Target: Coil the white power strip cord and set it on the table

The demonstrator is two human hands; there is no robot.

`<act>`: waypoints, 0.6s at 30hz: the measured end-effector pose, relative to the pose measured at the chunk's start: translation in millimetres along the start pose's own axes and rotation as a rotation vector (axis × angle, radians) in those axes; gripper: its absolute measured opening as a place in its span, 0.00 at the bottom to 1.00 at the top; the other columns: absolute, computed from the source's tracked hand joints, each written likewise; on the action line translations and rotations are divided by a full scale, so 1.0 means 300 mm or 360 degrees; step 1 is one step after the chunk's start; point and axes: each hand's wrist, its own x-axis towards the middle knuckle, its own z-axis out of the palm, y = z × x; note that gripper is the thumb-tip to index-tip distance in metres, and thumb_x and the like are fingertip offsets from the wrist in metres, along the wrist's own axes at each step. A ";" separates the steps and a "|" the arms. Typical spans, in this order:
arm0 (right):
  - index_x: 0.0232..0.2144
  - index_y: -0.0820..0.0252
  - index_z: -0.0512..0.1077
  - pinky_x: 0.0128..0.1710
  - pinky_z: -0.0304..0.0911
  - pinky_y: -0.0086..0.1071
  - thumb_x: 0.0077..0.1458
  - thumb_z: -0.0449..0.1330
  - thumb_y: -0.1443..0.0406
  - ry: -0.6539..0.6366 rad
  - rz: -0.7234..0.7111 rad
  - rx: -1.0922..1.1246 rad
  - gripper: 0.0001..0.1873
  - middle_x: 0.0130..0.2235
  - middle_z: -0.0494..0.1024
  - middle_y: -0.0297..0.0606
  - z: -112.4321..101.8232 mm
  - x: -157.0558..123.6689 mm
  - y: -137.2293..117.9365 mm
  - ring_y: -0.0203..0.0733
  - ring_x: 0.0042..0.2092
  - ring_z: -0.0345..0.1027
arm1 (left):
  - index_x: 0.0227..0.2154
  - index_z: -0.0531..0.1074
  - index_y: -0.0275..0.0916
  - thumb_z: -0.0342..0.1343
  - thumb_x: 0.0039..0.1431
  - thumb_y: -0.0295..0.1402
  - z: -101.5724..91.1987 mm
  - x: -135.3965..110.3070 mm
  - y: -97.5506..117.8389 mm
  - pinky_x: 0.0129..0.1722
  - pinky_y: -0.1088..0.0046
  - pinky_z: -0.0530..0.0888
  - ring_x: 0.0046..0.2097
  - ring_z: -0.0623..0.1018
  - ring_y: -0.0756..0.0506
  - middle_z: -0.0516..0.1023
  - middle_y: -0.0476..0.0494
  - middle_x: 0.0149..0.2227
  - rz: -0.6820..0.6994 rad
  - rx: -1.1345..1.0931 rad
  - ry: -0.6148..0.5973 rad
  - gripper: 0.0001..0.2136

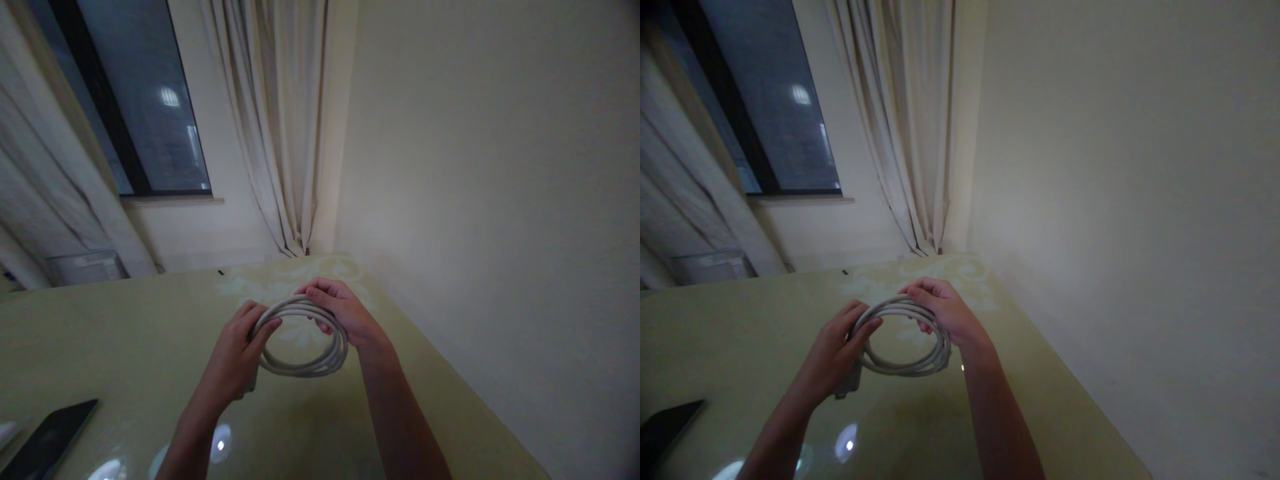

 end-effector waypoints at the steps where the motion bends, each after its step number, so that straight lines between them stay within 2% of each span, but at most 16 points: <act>1: 0.41 0.61 0.79 0.15 0.54 0.23 0.54 0.71 0.46 0.0001 0.0010 0.0004 0.25 0.25 0.76 0.29 0.002 0.000 -0.002 0.28 0.18 0.61 | 0.28 0.75 0.42 0.56 0.67 0.48 -0.002 -0.001 -0.001 0.32 0.70 0.70 0.30 0.73 0.45 0.74 0.48 0.27 -0.0047 -0.0017 -0.0033 0.18; 4: 0.40 0.61 0.80 0.20 0.62 0.25 0.53 0.71 0.45 0.0031 -0.0014 -0.0010 0.26 0.27 0.77 0.31 0.006 0.004 -0.007 0.31 0.22 0.65 | 0.25 0.73 0.41 0.54 0.67 0.51 -0.006 -0.004 -0.008 0.26 0.72 0.65 0.25 0.69 0.47 0.71 0.50 0.22 -0.0183 -0.0070 -0.0073 0.21; 7: 0.38 0.61 0.80 0.26 0.66 0.27 0.53 0.71 0.43 0.0100 -0.0072 -0.0066 0.27 0.30 0.79 0.34 -0.003 0.016 -0.002 0.34 0.26 0.69 | 0.23 0.72 0.41 0.53 0.68 0.53 -0.010 -0.004 -0.016 0.23 0.73 0.62 0.23 0.66 0.48 0.67 0.50 0.20 -0.0254 -0.0166 0.0024 0.23; 11: 0.35 0.61 0.79 0.29 0.64 0.28 0.56 0.68 0.44 0.0109 -0.0133 -0.0112 0.25 0.28 0.78 0.34 -0.031 0.034 0.021 0.35 0.28 0.69 | 0.24 0.72 0.40 0.53 0.67 0.53 -0.022 -0.003 -0.023 0.21 0.75 0.63 0.23 0.67 0.50 0.69 0.49 0.22 -0.0376 -0.0385 0.0211 0.24; 14: 0.36 0.60 0.80 0.30 0.61 0.28 0.59 0.67 0.46 0.0030 -0.0121 -0.0191 0.22 0.29 0.79 0.34 -0.049 0.037 0.033 0.35 0.30 0.69 | 0.29 0.74 0.39 0.55 0.65 0.55 -0.038 -0.006 -0.028 0.20 0.76 0.65 0.23 0.69 0.49 0.72 0.48 0.24 -0.0472 -0.0570 0.0291 0.23; 16: 0.36 0.60 0.80 0.32 0.61 0.28 0.59 0.67 0.47 0.0022 -0.0147 -0.0296 0.21 0.31 0.79 0.35 -0.056 0.036 0.032 0.36 0.32 0.70 | 0.32 0.75 0.39 0.57 0.63 0.57 -0.055 -0.011 -0.037 0.19 0.76 0.65 0.22 0.68 0.49 0.72 0.49 0.23 -0.0509 -0.0641 0.0283 0.23; 18: 0.35 0.60 0.80 0.35 0.62 0.30 0.59 0.67 0.49 0.0079 -0.0267 -0.0427 0.20 0.31 0.79 0.35 -0.060 0.035 0.026 0.37 0.33 0.70 | 0.31 0.76 0.39 0.59 0.60 0.58 -0.078 -0.019 -0.051 0.20 0.76 0.64 0.22 0.68 0.49 0.71 0.49 0.22 -0.0487 -0.0630 0.0184 0.24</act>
